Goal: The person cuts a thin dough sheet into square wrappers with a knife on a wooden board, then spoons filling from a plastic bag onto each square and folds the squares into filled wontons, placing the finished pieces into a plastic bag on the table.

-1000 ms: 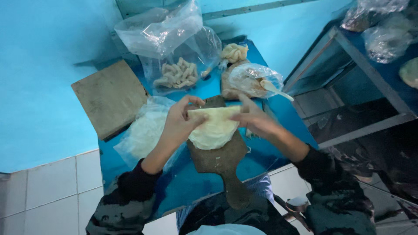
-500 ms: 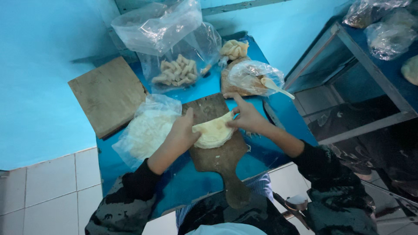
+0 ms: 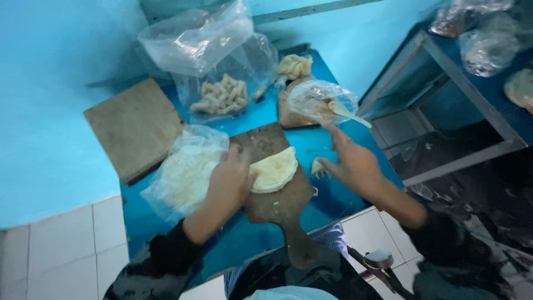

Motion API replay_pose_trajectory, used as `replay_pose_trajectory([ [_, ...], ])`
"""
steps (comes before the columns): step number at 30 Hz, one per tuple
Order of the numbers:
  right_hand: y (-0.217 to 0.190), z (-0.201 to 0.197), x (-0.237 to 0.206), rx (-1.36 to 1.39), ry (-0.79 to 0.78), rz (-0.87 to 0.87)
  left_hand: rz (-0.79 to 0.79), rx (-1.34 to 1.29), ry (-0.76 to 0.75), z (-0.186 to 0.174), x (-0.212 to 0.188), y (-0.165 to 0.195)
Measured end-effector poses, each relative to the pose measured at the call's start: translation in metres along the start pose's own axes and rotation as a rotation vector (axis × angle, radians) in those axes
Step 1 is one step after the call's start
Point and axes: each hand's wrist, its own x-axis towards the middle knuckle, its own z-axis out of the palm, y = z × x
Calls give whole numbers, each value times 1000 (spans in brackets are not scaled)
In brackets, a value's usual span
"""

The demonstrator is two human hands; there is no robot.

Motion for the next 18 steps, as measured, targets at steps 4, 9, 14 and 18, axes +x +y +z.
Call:
replay_pose_trajectory([
  [4,30,-11,-41,-200,-157,222,333,30,125,24,-13,11],
  [9,50,29,-73,-217,-124,200,403,42,21,46,-29,16],
  [14,61,33,-78,-59,32,131,396,40,-13,48,-33,13],
  [18,37,9,-96,241,-52,346,326,70,34,49,-42,17],
])
